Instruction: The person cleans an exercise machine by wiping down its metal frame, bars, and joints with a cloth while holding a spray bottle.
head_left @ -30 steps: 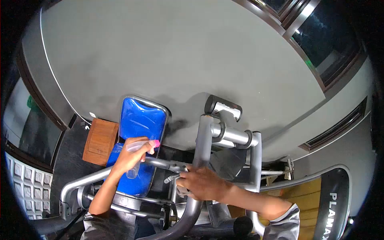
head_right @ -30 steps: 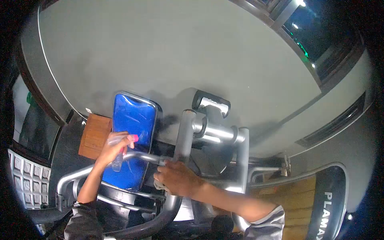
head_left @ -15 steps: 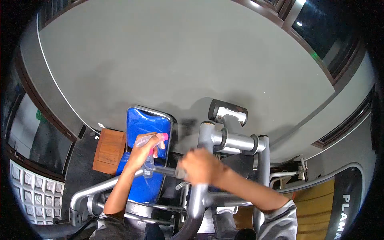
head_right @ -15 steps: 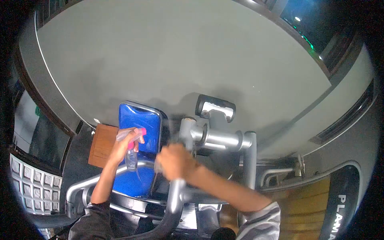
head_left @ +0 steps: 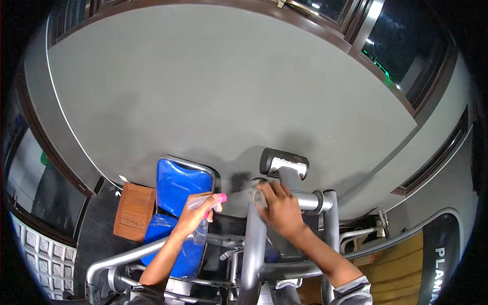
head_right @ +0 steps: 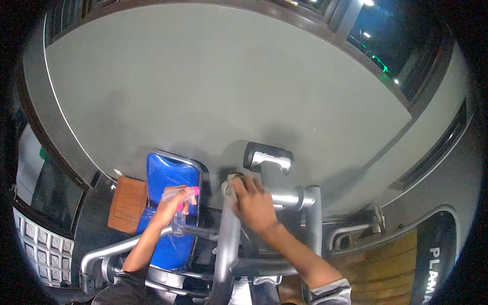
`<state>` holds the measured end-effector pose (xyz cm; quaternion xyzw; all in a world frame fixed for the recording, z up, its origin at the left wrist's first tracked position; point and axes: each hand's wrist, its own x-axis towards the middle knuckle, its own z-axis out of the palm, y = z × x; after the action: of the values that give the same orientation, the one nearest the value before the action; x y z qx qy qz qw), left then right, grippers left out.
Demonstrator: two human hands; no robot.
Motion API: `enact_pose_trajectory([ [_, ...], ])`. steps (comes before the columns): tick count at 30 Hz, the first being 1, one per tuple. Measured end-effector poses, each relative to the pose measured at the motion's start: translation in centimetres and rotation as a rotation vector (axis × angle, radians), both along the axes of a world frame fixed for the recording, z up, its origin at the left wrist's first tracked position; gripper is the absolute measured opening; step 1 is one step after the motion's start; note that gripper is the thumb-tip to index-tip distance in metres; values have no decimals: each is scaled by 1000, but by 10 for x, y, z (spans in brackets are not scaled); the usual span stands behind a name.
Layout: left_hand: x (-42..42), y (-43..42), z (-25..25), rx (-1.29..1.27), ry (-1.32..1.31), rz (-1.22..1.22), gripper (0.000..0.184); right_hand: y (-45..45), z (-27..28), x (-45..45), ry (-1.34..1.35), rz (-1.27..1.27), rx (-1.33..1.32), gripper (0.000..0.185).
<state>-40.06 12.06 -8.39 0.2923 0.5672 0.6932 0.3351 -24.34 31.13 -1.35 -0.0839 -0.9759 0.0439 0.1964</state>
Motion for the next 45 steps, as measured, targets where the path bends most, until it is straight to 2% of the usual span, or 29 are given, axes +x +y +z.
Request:
enact_pose_trajectory([
  [5,5,15,-6,57,-6,-31,36,-34,7,52,-65,-31,-304,48],
  [6,7,18,-8,74,-14,-32,37,-31,3,60,-66,-34,-301,48],
  [8,10,21,-11,85,-36,-28,37,-21,-4,71,-150,138,-450,56],
  [9,12,22,-12,93,-59,-21,38,-14,-4,69,-153,136,-446,56],
  [11,16,26,-10,111,-80,12,39,0,6,55,-238,289,-245,56],
  [13,17,26,-9,122,-99,43,40,4,20,29,-229,306,-195,51],
  [15,15,27,-10,168,-113,106,41,15,22,-1,-263,382,104,48],
  [16,14,26,-10,168,-112,107,41,18,25,-17,-262,383,103,48],
  [18,10,24,-8,152,-96,143,43,22,28,-48,-311,296,148,38],
  [22,10,23,-5,117,-83,165,44,37,20,-99,-377,175,170,40],
  [24,10,22,-5,112,-68,146,42,44,10,-115,-403,-80,92,45],
  [25,10,22,-5,113,-66,146,42,50,11,-121,-401,-80,93,45],
  [27,11,21,-5,125,-72,124,40,65,11,-129,-576,-331,-192,49],
  [28,11,21,-6,123,-68,124,40,71,13,-128,-574,-330,-194,49],
  [30,11,18,-6,112,-75,99,39,84,18,-121,-675,-395,-579,46],
  [31,10,18,-7,111,-75,98,39,89,17,-117,-674,-396,-580,46],
  [33,8,17,-9,100,-90,82,39,98,11,-107,-569,-316,-398,42],
  [34,9,17,-11,99,-96,80,39,106,6,-97,-574,-319,-398,42],
  [36,8,18,-12,101,-67,73,39,117,-4,-78,-474,-87,-127,41],
  [37,9,20,-12,101,-68,67,39,108,1,-69,-475,-93,-128,41],
  [39,11,22,-11,106,-102,62,39,72,26,-47,-433,-276,-197,52],
  [40,12,24,-11,108,-103,58,39,57,21,-37,-273,-225,-72,50],
  [41,13,27,-12,112,-114,61,38,46,20,-30,-272,-227,-69,50],
  [43,16,30,-12,116,-123,61,38,28,17,-18,-43,-170,4,39],
  [45,17,33,-9,119,-96,57,37,18,8,-7,-87,-170,94,43],
])
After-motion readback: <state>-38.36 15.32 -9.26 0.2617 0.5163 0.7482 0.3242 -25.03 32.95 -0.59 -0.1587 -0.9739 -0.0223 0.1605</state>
